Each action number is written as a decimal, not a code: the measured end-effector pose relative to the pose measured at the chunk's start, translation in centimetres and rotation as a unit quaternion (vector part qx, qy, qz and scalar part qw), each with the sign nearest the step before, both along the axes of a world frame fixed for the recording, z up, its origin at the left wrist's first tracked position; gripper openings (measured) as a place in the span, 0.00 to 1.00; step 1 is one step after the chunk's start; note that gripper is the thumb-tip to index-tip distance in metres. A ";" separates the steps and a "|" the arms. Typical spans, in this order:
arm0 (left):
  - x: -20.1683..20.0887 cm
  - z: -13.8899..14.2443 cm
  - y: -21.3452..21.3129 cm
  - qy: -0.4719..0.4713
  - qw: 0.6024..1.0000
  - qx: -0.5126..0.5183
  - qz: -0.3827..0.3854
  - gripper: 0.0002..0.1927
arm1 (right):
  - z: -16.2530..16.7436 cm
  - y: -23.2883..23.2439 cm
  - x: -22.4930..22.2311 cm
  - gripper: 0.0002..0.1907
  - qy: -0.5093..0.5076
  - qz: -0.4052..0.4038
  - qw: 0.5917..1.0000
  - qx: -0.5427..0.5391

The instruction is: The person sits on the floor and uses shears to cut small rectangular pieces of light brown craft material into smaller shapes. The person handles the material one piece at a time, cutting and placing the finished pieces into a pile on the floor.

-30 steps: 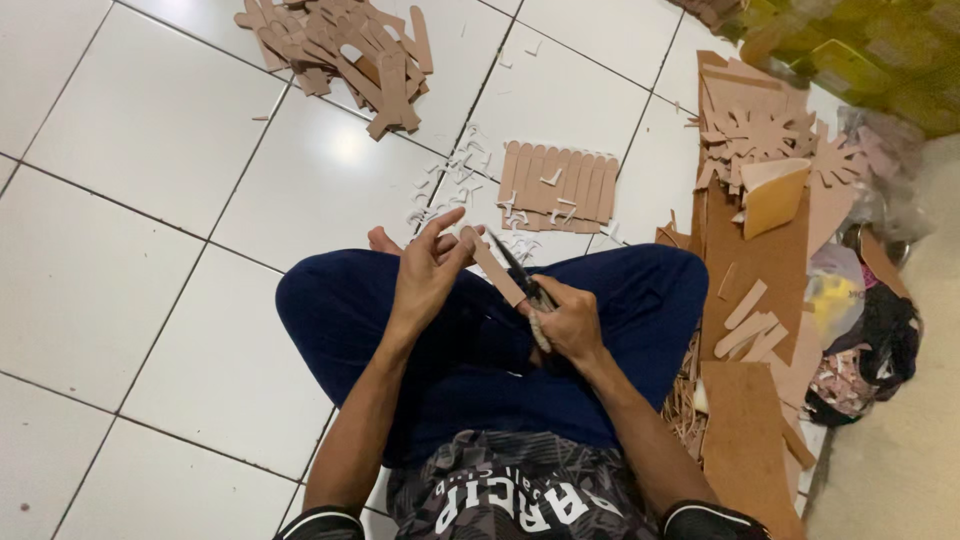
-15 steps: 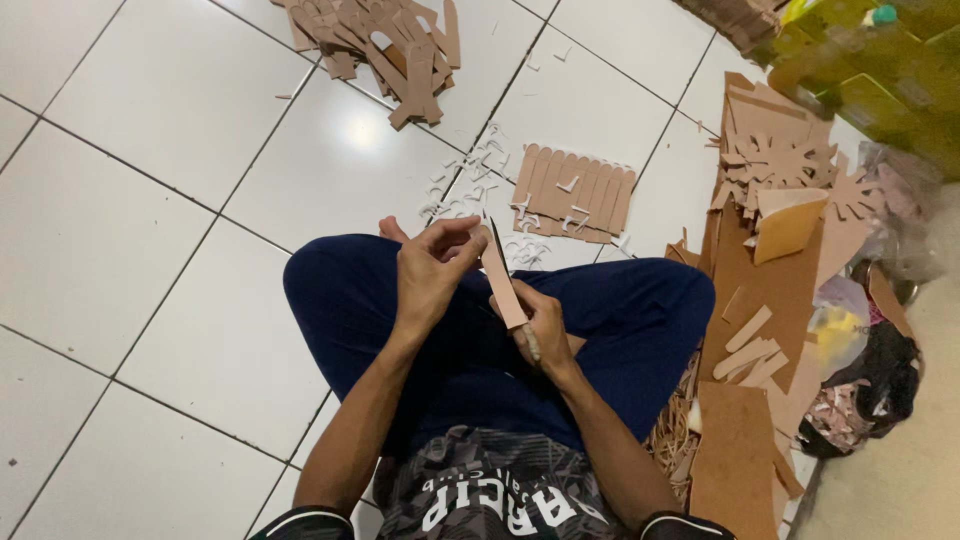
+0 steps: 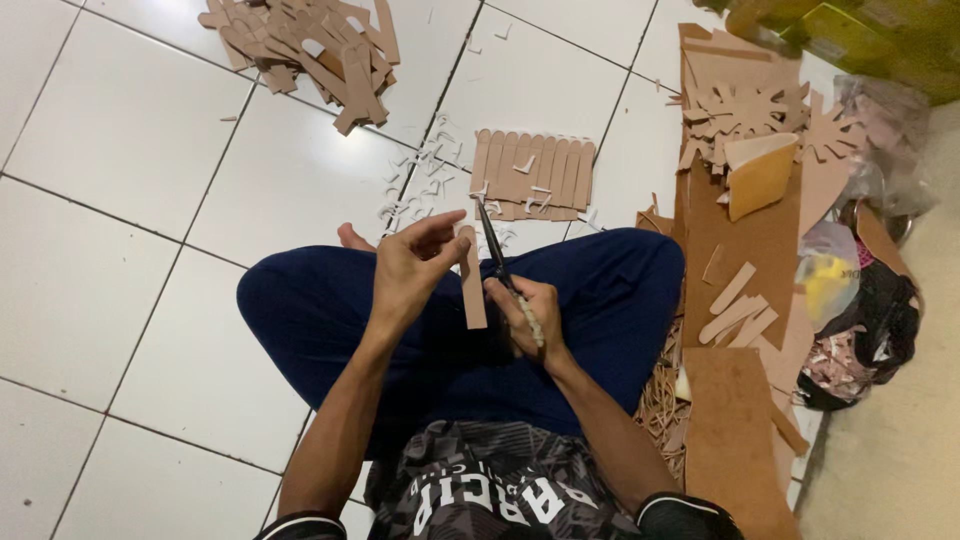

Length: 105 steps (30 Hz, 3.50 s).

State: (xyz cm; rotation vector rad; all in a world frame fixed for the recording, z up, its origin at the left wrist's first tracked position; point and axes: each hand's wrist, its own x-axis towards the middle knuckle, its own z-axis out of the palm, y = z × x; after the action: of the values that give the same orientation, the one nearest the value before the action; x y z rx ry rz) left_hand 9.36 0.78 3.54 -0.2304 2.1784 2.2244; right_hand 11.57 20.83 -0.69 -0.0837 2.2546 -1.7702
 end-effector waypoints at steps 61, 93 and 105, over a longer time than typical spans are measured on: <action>-1.3 -2.4 -0.5 0.018 0.993 0.107 0.048 0.19 | 0.8 -0.9 -1.2 0.24 -0.043 0.034 0.997 0.055; -15.9 -14.1 -16.9 -0.085 0.868 -0.471 0.130 0.34 | -6.4 0.8 -4.6 0.19 -0.156 -0.032 0.983 -0.096; -19.4 -15.5 -12.0 0.069 0.806 -0.587 0.034 0.26 | -6.2 0.2 -5.0 0.16 -0.160 -0.029 0.985 -0.060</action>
State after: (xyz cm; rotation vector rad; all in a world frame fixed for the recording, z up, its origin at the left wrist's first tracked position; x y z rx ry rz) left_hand -10.02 -11.24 -11.98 -0.1344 3.3039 0.5747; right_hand 6.53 21.07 -6.89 0.2301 1.9430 -1.7999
